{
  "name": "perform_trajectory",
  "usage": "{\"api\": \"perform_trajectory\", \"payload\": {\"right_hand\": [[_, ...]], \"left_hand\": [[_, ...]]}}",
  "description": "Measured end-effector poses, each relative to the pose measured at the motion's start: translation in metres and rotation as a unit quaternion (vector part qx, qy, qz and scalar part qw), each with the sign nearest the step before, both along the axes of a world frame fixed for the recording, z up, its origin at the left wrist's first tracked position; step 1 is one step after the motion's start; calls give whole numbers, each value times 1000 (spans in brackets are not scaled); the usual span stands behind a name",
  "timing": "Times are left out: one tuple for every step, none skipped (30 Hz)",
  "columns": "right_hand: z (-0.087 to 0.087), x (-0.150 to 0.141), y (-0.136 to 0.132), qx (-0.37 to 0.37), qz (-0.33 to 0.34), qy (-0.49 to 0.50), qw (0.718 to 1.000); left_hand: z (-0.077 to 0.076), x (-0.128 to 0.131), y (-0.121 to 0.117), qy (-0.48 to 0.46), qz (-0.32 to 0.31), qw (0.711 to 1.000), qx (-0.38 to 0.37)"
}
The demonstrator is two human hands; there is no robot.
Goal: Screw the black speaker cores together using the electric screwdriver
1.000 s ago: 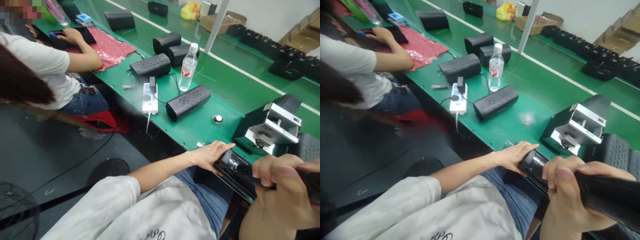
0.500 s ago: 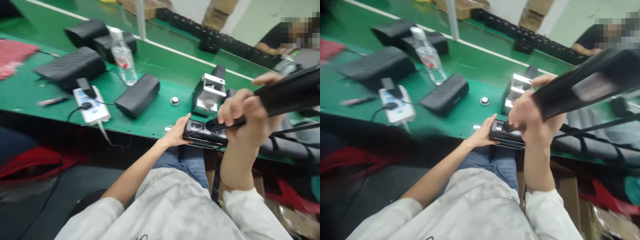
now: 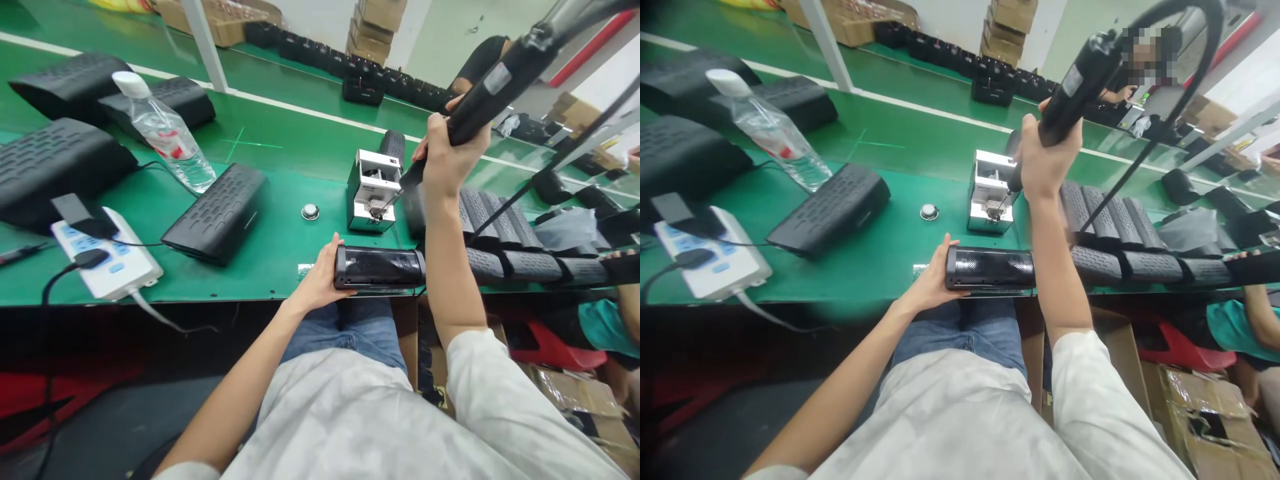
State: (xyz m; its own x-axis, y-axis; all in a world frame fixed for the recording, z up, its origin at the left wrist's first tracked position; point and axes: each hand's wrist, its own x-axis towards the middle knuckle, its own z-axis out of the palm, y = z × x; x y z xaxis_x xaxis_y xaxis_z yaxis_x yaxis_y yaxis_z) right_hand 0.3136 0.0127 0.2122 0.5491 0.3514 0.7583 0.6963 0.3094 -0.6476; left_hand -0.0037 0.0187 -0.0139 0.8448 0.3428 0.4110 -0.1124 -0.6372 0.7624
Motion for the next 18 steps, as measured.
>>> {"api": "perform_trajectory", "payload": {"right_hand": [[-2, 3, 6, 13, -7, 23, 1000], [-4, 4, 11, 31, -17, 49, 998], [-5, 6, 15, 50, -28, 71, 996], [-6, 8, 17, 53, -31, 82, 995], [-7, 10, 19, 54, -32, 88, 994], [-7, 12, 20, 53, -31, 92, 994], [-7, 13, 20, 51, -29, 96, 994], [-8, 14, 19, 50, -26, 99, 993], [-8, 14, 17, 46, -21, 102, 993], [-8, 12, 14, 42, -16, 104, 994], [-7, 8, 9, 38, -11, 104, 994], [-5, 2, 3, 39, -4, 102, 994], [-1, -6, -5, 41, 8, 96, 995], [3, -16, -15, 46, 25, 86, 995], [9, -26, -26, 57, 42, 74, 995], [16, -36, -39, 78, 62, 59, 993], [24, -44, -53, 106, 82, 40, 990], [31, -51, -68, 125, 99, 26, 987]], "left_hand": [[1, -1, 0, 1, 0, 1000, -1], [1, -1, 0, 1, 0, 1000, -2], [2, -2, 0, 1, 0, 1000, -2], [2, -2, 0, 1, 0, 1000, -1], [3, -3, 0, 1, -1, 1000, 0], [3, -3, 1, 0, -1, 1000, 1], [3, -3, 1, -1, -1, 1000, 1], [2, -3, 1, -1, -1, 1000, 2], [2, -2, 1, -3, 0, 1000, 2], [2, -2, 1, -5, 0, 1000, 3], [1, -1, 1, -7, 0, 1000, 3], [0, -1, 1, -9, 0, 1000, 3], [-1, 0, 1, -12, 0, 1000, 4], [-2, 1, 1, -16, 0, 1000, 4], [-3, 1, 1, -19, 0, 1000, 4], [-4, 2, 1, -22, 1, 1000, 4], [-5, 3, 1, -25, 2, 1000, 4], [-6, 4, 2, -26, 2, 1000, 3]]}}
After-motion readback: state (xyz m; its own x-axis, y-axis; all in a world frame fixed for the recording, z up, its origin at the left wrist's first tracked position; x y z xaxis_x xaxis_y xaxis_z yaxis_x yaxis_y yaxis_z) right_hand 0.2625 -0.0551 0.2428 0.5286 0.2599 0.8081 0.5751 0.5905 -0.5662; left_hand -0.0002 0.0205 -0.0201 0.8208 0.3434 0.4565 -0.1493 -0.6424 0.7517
